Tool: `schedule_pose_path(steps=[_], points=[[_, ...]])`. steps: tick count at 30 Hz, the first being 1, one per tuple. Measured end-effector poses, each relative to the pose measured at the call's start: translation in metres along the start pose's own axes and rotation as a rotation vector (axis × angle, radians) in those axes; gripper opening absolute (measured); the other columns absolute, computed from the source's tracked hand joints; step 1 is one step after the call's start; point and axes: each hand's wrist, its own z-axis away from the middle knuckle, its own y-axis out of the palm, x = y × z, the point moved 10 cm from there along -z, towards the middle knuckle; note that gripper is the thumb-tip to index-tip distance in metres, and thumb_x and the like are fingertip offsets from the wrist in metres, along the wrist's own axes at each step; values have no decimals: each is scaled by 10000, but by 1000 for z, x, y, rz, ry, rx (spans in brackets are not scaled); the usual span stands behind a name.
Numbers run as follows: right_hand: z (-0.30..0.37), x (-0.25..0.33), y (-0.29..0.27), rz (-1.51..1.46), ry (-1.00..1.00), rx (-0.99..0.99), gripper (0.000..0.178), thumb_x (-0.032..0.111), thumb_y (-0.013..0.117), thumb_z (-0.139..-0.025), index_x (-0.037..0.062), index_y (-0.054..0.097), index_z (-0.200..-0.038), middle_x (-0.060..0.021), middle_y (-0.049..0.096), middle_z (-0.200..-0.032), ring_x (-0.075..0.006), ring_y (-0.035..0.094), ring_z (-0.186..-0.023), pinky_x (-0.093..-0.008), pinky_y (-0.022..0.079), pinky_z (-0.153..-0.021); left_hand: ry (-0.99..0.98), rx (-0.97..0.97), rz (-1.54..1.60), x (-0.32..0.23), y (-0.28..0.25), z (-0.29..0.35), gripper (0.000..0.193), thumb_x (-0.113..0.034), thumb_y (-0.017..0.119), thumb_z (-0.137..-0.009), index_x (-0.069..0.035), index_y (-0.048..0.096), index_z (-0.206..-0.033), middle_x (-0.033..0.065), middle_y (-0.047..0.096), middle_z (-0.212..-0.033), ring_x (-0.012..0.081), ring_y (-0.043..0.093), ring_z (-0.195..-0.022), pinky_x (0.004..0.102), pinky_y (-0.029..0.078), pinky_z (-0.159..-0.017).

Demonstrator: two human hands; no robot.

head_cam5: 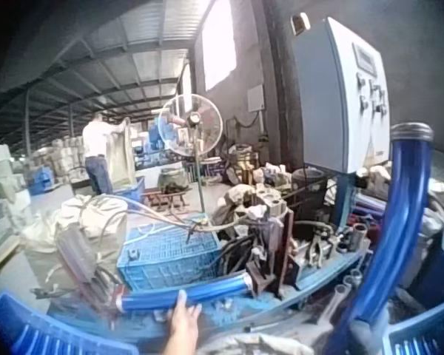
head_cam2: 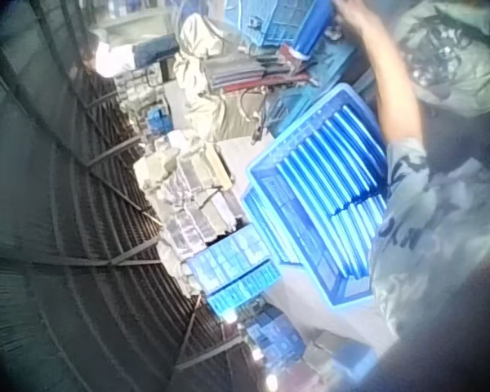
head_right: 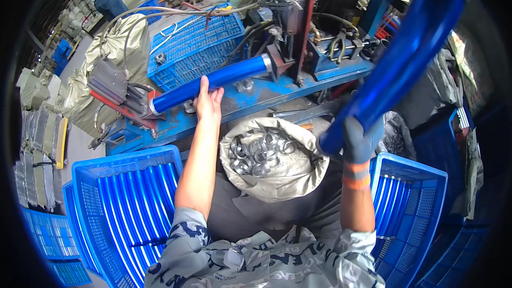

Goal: The person assembles metal pipes with circular metal components by hand, then organizes the assembled items into blue plastic crates.

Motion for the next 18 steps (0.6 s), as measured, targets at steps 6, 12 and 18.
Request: schedule_pose_path(steps=[6, 12, 18], points=[[69, -14, -78, 98, 106, 27, 1020, 518, 884, -898, -90, 505, -1624, -163, 748, -1166, -243, 748, -926, -371, 610, -820, -147, -104, -35, 45, -35, -71, 881, -289, 982, -945, 86, 468, -1555, 280, 591, -1566, 506, 615, -1452, 575, 631, -1135], [84, -27, -84, 65, 207, -40, 923, 393, 894, -877, -79, 545, -1589, -150, 753, -1166, -223, 753, -905, -362, 628, -794, -139, -121, 24, 50, -42, -74, 908, -298, 989, -929, 87, 461, -1560, 305, 574, -1556, 520, 605, -1451, 596, 620, -1141], [109, 4, -136, 177, 214, -163, 686, 252, 835, -1004, -37, 570, -1566, -215, 772, -1332, -228, 779, -918, -368, 645, -790, -173, -66, -50, 37, -57, -75, 913, -350, 982, -929, 105, 499, -1556, 334, 598, -1528, 517, 608, -1454, 581, 637, -1118]])
